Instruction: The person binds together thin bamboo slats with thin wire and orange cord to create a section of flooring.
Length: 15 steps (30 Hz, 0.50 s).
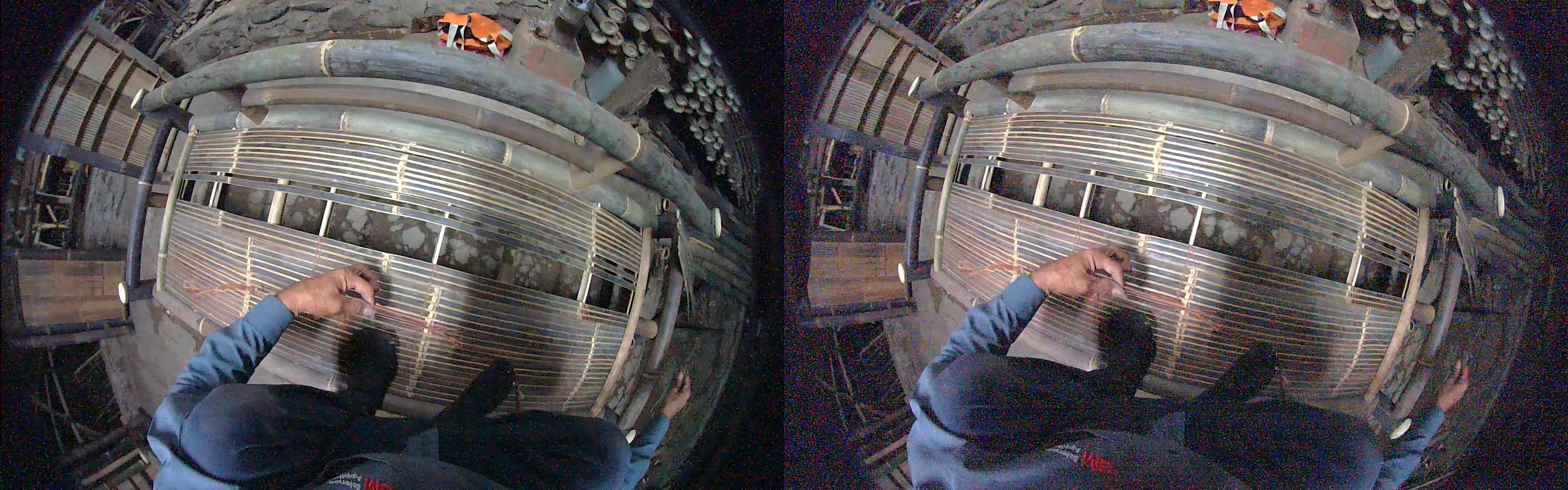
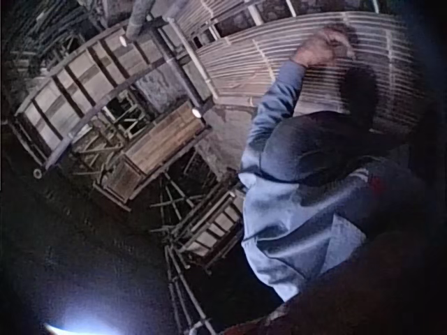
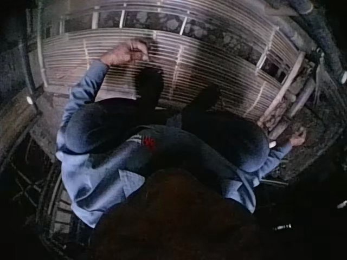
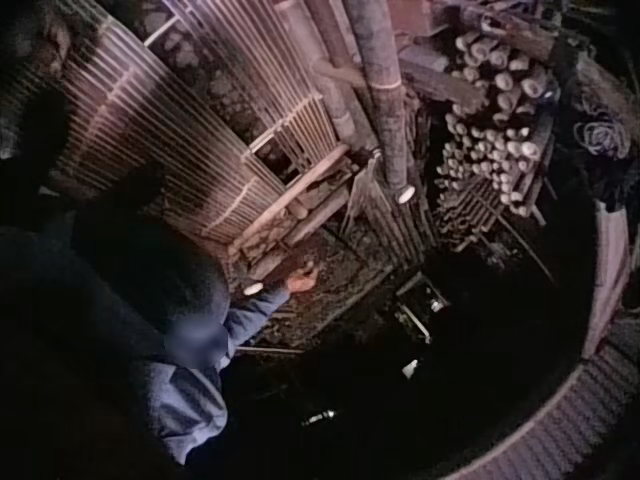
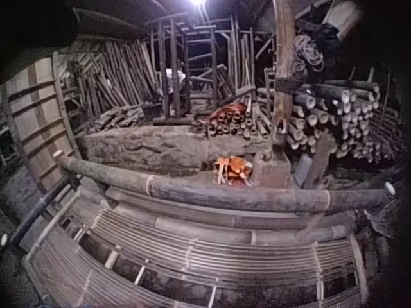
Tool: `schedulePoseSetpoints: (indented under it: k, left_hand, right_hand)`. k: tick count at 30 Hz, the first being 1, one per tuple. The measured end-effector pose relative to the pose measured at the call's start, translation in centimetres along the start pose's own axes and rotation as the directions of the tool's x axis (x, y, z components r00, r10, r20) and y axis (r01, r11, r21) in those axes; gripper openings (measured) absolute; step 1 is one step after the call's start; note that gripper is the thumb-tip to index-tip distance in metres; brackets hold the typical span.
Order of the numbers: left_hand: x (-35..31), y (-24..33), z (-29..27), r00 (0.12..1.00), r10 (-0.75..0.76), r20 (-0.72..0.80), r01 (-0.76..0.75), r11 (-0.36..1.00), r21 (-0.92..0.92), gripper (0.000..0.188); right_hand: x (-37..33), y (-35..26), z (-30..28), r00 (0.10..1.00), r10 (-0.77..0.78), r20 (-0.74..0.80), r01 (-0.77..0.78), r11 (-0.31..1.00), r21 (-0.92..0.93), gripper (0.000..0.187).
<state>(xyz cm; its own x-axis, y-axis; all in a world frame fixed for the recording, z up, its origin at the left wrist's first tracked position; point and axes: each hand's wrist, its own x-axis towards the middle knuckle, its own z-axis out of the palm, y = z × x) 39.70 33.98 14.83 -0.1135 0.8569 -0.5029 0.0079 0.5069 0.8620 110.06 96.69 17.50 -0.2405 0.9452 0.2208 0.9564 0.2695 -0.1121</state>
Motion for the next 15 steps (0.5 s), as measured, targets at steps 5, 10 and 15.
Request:
schedulePoseSetpoints:
  k: [5, 10, 15]
  left_hand:
    - [-1.3, -1.1, -1.7, 0.983, -0.043, 0.181, -0.042, 0.897, 0.441, 0.018]
    - [-8.2, -5.9, -10.1, 0.982, -0.024, -0.185, 0.139, 0.756, 0.639, 0.029]
    - [-10.0, -5.1, -14.2, 0.806, -0.021, -0.592, 0.490, 0.586, 0.645, 0.028]
  right_hand:
    - [2.0, 5.5, -5.5, 0.946, 0.323, -0.032, -0.325, 0.943, -0.072, 0.050]
    - [2.9, 8.4, -4.4, 0.943, 0.332, -0.016, -0.329, 0.925, -0.190, 0.051]
    - [1.4, 9.7, -1.2, 0.958, 0.286, 0.028, -0.267, 0.922, -0.280, 0.051]
